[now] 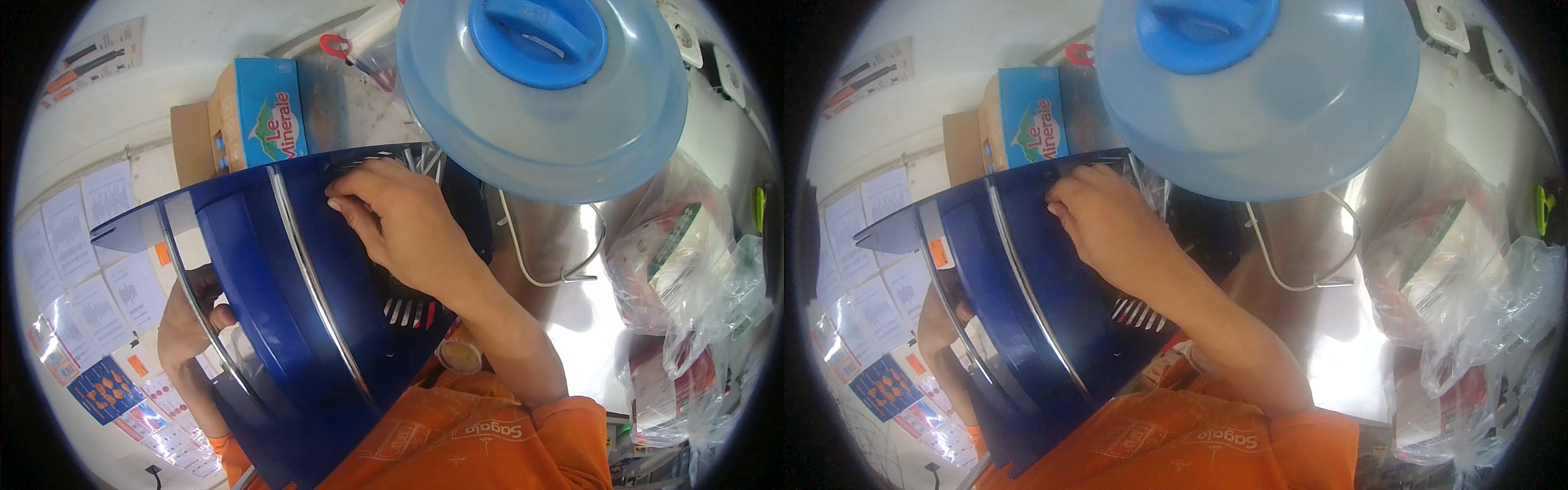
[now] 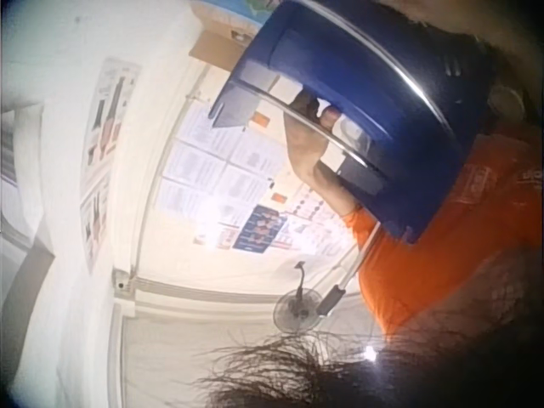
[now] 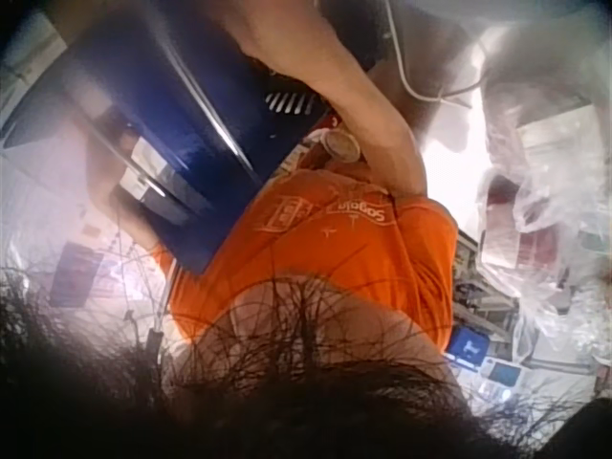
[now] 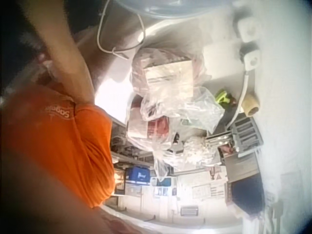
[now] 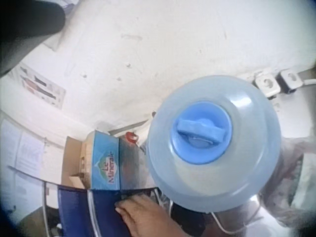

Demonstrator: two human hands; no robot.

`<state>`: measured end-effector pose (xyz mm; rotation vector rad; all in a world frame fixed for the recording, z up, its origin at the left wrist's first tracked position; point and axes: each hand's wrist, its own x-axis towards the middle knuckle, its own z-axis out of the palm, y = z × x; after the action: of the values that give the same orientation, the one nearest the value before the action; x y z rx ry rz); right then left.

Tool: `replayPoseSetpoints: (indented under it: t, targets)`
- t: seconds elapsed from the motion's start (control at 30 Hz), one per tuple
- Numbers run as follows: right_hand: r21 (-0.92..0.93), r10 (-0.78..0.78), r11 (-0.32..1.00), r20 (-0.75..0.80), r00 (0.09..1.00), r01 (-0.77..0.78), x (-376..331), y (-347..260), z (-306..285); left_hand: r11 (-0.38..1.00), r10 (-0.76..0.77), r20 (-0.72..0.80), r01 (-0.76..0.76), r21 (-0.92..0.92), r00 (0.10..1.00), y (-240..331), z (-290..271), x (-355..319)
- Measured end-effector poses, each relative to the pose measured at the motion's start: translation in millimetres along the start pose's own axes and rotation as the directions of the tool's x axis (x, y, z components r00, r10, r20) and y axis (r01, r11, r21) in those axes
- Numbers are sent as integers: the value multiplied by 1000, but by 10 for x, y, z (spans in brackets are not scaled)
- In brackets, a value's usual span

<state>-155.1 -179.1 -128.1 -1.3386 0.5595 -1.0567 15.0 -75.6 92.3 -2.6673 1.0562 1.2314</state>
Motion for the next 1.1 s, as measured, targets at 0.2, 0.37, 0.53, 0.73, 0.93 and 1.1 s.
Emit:
replayPoseSetpoints:
  t: [0.2,0.37,0.53,0.73,0.93,1.1]
  targets:
    - [-54,55,997,56,997,-52,26,-14,-34,1000,12,27,-12,-12,1000,25,-14,28]
    - [-137,-64,988,72,995,74,-24,-29,10,1000,7,23,-7,-29,1000,58,-32,-30]
    - [-228,-140,961,89,986,157,-37,18,-73,998,43,38,-42,-38,998,-8,-2,38]
    - [-222,-180,948,223,958,230,43,-139,-74,1000,0,3,0,9,1000,64,-100,-246]
    - [-334,-182,906,252,950,262,110,28,-132,968,78,72,-93,234,994,-180,-199,45]
    - [-273,-61,957,151,987,101,34,17,19,955,147,-89,-118,273,985,-225,-173,-51]
